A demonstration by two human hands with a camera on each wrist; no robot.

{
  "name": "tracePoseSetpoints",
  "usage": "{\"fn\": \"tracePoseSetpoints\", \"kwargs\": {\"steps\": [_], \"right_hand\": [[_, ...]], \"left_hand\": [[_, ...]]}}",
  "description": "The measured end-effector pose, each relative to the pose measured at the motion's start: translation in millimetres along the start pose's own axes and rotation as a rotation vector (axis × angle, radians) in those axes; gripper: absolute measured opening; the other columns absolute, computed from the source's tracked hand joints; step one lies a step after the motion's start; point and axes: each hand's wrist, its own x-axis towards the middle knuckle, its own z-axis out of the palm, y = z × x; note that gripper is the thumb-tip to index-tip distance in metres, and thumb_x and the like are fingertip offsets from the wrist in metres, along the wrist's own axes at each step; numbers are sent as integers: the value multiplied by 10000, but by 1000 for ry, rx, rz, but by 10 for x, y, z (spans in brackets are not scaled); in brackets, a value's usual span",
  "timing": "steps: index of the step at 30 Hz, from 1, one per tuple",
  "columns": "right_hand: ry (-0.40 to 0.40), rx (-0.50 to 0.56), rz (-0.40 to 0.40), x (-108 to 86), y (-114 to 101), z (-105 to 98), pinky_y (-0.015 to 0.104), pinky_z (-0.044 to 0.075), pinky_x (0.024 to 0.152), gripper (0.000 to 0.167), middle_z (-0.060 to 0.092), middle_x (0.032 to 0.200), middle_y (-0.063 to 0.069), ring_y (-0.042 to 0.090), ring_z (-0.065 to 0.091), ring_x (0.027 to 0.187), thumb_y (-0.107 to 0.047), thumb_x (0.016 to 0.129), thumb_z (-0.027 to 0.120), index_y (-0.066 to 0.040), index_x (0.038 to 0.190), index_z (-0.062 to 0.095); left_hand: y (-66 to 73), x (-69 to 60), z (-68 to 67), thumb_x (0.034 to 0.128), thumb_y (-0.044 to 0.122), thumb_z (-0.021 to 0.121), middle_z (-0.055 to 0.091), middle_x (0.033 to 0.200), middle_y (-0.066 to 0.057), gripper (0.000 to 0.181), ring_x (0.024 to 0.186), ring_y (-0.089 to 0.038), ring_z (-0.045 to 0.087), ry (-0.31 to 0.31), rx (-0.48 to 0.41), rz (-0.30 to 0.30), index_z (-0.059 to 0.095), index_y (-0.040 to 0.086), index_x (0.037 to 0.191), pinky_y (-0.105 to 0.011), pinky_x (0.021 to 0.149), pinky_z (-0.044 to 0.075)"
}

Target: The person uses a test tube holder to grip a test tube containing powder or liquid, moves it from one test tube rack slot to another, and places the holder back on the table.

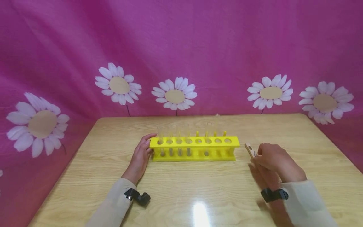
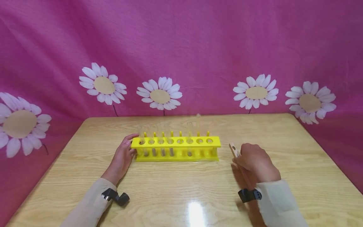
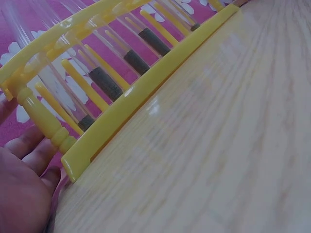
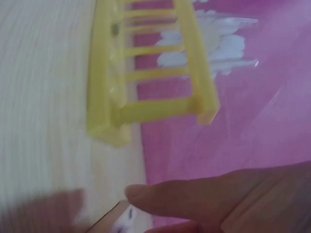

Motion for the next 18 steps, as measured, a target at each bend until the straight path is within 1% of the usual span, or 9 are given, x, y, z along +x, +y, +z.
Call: {"fn": "tracePoseSetpoints", "kwargs": {"steps": [2, 5, 8, 10, 11, 14, 17, 18], "right_hand": [[28, -16, -14, -8, -37, -17, 416, 480, 692, 440, 609, 946, 185, 301, 529, 804, -266, 872, 691, 71, 1120, 551], [96, -45, -58, -32, -99, -26, 473, 485, 735, 488, 607, 1041, 254, 355, 553, 865, -274, 872, 694, 82, 1163, 529], [178, -69, -120, -83, -157, -22, 536, 469, 785, 530, 583, 1094, 302, 408, 563, 918, -293, 872, 690, 97, 1185, 513], [222, -67, -154, -133, -198, -17, 571, 452, 810, 575, 551, 1137, 318, 437, 550, 958, -323, 878, 683, 97, 1221, 490], [243, -56, -168, -159, -223, -13, 586, 442, 826, 594, 531, 1164, 320, 447, 539, 983, -334, 882, 680, 93, 1242, 478], [296, -15, -207, -242, -300, -10, 630, 395, 889, 661, 450, 1284, 324, 486, 479, 1104, -362, 894, 667, 75, 1326, 422], [330, 18, -247, -317, -371, -10, 655, 336, 949, 745, 366, 1383, 324, 505, 389, 1216, -373, 901, 659, 61, 1412, 333], [333, 25, -257, -342, -391, -9, 660, 317, 967, 782, 338, 1412, 323, 508, 359, 1246, -380, 902, 657, 55, 1439, 292]], "left_hand": [[-3, 4, -13, 1009, 357, 404, 418, 1414, -63, 469, 1260, -221, 430, -3, 34, 0, 420, 96, 1398, -462, 1070, 253], [15, 7, -54, 1019, 390, 403, 437, 1423, -71, 469, 1295, -218, 412, 0, 127, -4, 423, 116, 1400, -461, 1098, 242], [66, 18, -105, 1028, 407, 395, 464, 1420, -71, 458, 1330, -207, 393, 6, 260, -6, 412, 147, 1405, -479, 1109, 248], [121, 24, -129, 1026, 406, 412, 458, 1431, -72, 449, 1352, -213, 373, 3, 336, -10, 398, 177, 1412, -499, 1111, 246], [161, 24, -135, 1021, 413, 428, 443, 1445, -66, 456, 1365, -213, 356, -2, 378, -15, 387, 200, 1421, -506, 1112, 246], [321, 4, -123, 986, 472, 482, 391, 1484, -13, 502, 1389, -218, 317, -16, 551, -38, 349, 304, 1441, -534, 1098, 261], [506, -33, -90, 948, 529, 518, 333, 1521, 20, 593, 1407, -239, 281, -33, 751, -41, 289, 365, 1470, -569, 1080, 269], [566, -49, -75, 941, 545, 517, 314, 1532, 21, 625, 1414, -259, 263, -38, 815, -31, 264, 367, 1484, -591, 1074, 262]]}}
